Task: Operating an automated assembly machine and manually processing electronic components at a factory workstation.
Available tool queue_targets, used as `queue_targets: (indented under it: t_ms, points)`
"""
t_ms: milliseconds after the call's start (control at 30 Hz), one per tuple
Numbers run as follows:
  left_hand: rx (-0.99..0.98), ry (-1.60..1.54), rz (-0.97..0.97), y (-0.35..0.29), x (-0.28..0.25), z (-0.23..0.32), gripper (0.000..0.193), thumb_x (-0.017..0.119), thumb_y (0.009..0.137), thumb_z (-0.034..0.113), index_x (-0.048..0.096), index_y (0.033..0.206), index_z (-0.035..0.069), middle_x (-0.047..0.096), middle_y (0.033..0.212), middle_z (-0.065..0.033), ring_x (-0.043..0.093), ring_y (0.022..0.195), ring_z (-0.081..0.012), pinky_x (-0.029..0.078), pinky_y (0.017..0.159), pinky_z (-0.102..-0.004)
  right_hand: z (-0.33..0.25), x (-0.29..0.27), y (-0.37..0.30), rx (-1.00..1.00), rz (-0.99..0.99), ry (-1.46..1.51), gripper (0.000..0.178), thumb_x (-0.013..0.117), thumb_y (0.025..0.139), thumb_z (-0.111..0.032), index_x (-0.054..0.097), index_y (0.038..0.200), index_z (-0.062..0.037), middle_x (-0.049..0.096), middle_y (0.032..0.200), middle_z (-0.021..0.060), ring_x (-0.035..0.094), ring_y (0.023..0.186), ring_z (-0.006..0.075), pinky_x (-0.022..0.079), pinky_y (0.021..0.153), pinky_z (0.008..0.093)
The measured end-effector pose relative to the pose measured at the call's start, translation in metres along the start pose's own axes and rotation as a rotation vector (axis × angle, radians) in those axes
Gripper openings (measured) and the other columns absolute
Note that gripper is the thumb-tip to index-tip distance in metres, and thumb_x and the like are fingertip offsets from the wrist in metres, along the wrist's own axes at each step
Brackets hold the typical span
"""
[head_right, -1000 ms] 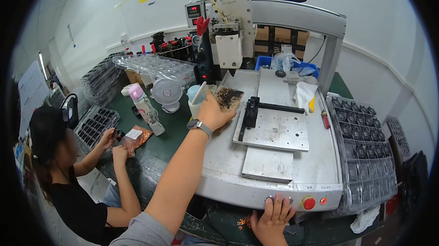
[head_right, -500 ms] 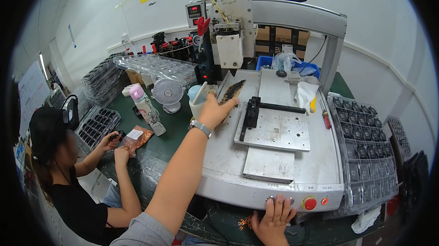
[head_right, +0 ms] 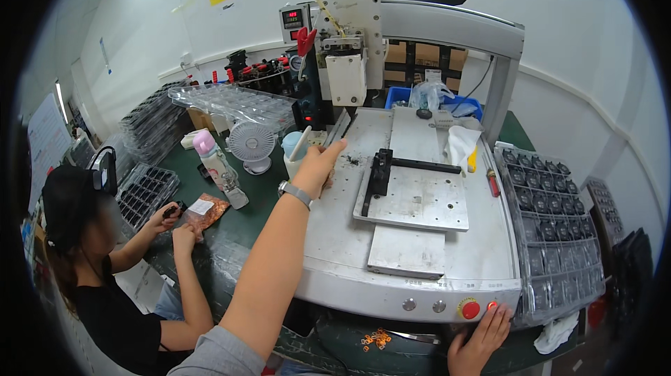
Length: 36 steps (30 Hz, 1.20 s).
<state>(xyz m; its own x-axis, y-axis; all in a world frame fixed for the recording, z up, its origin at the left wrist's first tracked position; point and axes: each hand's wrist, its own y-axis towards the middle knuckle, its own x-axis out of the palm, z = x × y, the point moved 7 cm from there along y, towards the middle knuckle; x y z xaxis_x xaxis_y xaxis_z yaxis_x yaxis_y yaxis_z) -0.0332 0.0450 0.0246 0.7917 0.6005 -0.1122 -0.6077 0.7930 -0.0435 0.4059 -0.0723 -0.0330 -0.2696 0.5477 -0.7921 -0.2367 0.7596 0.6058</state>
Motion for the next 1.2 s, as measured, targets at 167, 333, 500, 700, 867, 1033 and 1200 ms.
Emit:
queue_targets:
  t_ms: [167, 333, 500, 700, 867, 1033, 1200]
  points:
    - [0.216, 0.059, 0.216, 0.031, -0.02, -0.009, 0.065, 0.07, 0.073, 0.048, 0.048, 0.105, -0.005, 0.052, 0.073, -0.0063, 0.044, 0.049, -0.0123, 0.037, 0.043, -0.0269, 0.006, -0.009, -0.002, -0.011, -0.009, 0.124, 0.06, 0.053, 0.068, 0.0, 0.043, 0.127, 0.005, 0.04, 0.132, 0.0258, 0.033, 0.127, 0.0435, 0.023, 0.105, 0.0509]
    - [0.322, 0.865, 0.276, 0.0, -0.011, 0.015, 0.076, 0.069, 0.068, 0.053, 0.05, 0.109, -0.009, 0.061, 0.098, -0.0271, 0.061, 0.092, -0.0365, 0.049, 0.08, -0.0416, -0.007, -0.053, 0.049, -0.057, -0.072, 0.073, 0.035, 0.059, 0.066, -0.003, 0.062, 0.101, -0.0021, 0.041, 0.13, 0.0244, 0.03, 0.128, 0.0448, 0.023, 0.105, 0.0506]
    - [0.306, 1.174, 0.176, -0.01, 0.002, 0.009, 0.079, 0.066, 0.067, 0.059, 0.055, 0.106, -0.009, 0.06, 0.104, -0.0287, 0.06, 0.096, -0.0392, 0.048, 0.086, -0.0422, 0.051, -0.065, 0.153, -0.094, -0.013, 0.18, 0.02, 0.063, 0.071, -0.011, 0.063, 0.088, -0.0014, 0.061, 0.093, 0.0161, 0.057, 0.091, 0.0331, 0.044, 0.084, 0.0403]
    - [0.312, 1.142, 0.12, -0.019, 0.013, 0.017, 0.076, 0.065, 0.07, 0.06, 0.055, 0.105, -0.007, 0.06, 0.105, -0.0267, 0.059, 0.099, -0.0375, 0.047, 0.087, -0.0419, 0.159, 0.034, 0.225, 0.092, -0.602, -0.05, 0.023, 0.064, 0.069, -0.021, 0.067, 0.079, -0.0007, 0.064, 0.079, 0.0218, 0.062, 0.076, 0.0372, 0.05, 0.072, 0.041]
    - [0.349, 1.118, 0.163, -0.027, 0.018, 0.021, 0.068, 0.065, 0.072, 0.052, 0.054, 0.11, -0.003, 0.057, 0.11, -0.0227, 0.054, 0.106, -0.0357, 0.044, 0.089, -0.0444, 0.156, 0.038, 0.226, -0.025, -0.733, -0.02, 0.031, 0.069, 0.066, -0.026, 0.066, 0.081, 0.0013, 0.064, 0.082, 0.0239, 0.062, 0.075, 0.0375, 0.05, 0.071, 0.0409]
    - [0.421, 1.068, 0.199, -0.018, 0.022, 0.017, 0.056, 0.065, 0.073, 0.039, 0.055, 0.11, -0.001, 0.055, 0.113, -0.0196, 0.05, 0.107, -0.0347, 0.039, 0.09, -0.0481, 0.143, 0.038, 0.264, 0.266, -0.671, -0.07, 0.032, 0.069, 0.066, -0.009, 0.059, 0.093, 0.0045, 0.062, 0.091, 0.0246, 0.062, 0.085, 0.0379, 0.049, 0.077, 0.0422]
    - [0.549, 1.081, 0.23, -0.019, 0.026, 0.02, 0.059, 0.066, 0.072, 0.039, 0.053, 0.112, -0.002, 0.055, 0.109, -0.02, 0.05, 0.105, -0.0357, 0.041, 0.088, -0.0457, 0.036, 0.052, 0.328, -0.043, -0.241, 0.407, 0.036, 0.051, 0.075, 0.001, 0.055, 0.111, -0.0035, 0.062, 0.088, 0.0136, 0.062, 0.087, 0.0215, 0.051, 0.069, 0.035]
